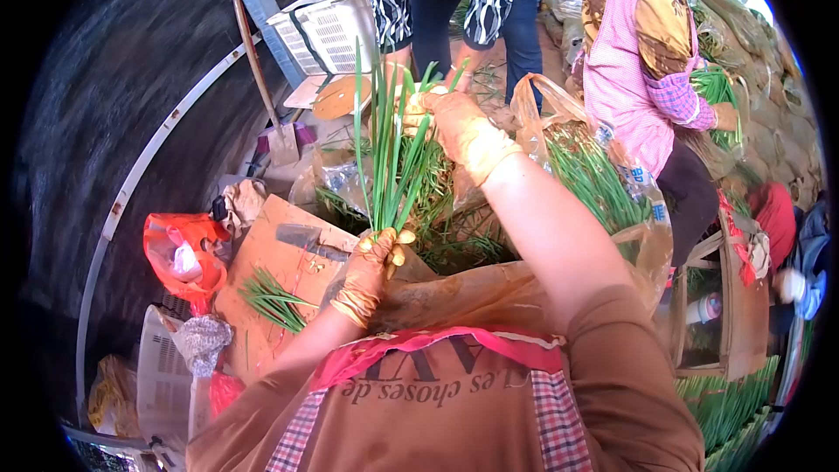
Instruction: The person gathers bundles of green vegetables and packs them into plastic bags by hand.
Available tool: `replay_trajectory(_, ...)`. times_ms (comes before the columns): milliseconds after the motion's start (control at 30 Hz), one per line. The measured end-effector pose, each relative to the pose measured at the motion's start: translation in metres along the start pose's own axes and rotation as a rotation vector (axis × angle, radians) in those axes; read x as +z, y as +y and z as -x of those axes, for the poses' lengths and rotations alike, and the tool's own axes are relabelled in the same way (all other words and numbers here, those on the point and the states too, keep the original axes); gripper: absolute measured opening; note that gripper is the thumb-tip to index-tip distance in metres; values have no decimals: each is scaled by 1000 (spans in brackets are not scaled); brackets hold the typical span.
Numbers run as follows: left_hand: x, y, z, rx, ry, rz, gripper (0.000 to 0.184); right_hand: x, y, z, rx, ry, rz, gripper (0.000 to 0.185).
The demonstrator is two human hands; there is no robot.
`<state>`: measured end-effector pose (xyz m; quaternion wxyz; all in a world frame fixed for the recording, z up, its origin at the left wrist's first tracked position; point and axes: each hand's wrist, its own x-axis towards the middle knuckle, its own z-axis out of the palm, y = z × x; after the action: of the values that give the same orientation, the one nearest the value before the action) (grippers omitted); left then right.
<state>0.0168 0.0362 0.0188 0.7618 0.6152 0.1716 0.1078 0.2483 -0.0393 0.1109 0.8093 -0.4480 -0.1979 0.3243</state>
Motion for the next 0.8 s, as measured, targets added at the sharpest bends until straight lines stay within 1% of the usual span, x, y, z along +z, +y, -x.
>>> replay_trajectory(100,-9,-4,0,29,-22,-36,35,16,-15,10,133,-52,13,11)
replay_trajectory(133,-9,-4,1,16,-10,-44,34,17,-13,7,108,-84,1,13)
replay_trajectory(233,-8,-3,4,-18,20,-43,32,29,-13,8,15,-54,64,14)
replay_trajectory(267,-10,-4,4,-24,26,-27,32,28,-11,7,-20,-125,75,15)
replay_trajectory(367,-13,-2,4,-55,26,12,30,12,0,-16,60,23,165,14)
replay_trajectory(400,-13,0,4,-67,22,23,30,26,-2,-2,-20,-27,47,16)
replay_trajectory(500,-11,7,6,-44,-7,-28,31,31,7,-4,-205,40,301,25)
replay_trajectory(600,-8,6,7,-11,-44,38,32,-4,25,-64,-98,201,694,28)
replay_trajectory(667,-7,7,8,-18,-31,32,32,26,8,-13,-352,119,512,31)
replay_trajectory(700,-7,6,8,-21,-20,31,32,34,-6,-5,-36,-10,4,29)
replay_trajectory(767,-8,8,9,-36,-3,19,34,27,-10,-5,69,-117,-187,28)
replay_trajectory(800,-8,11,10,-24,-15,5,35,31,-12,-2,96,-122,-161,25)
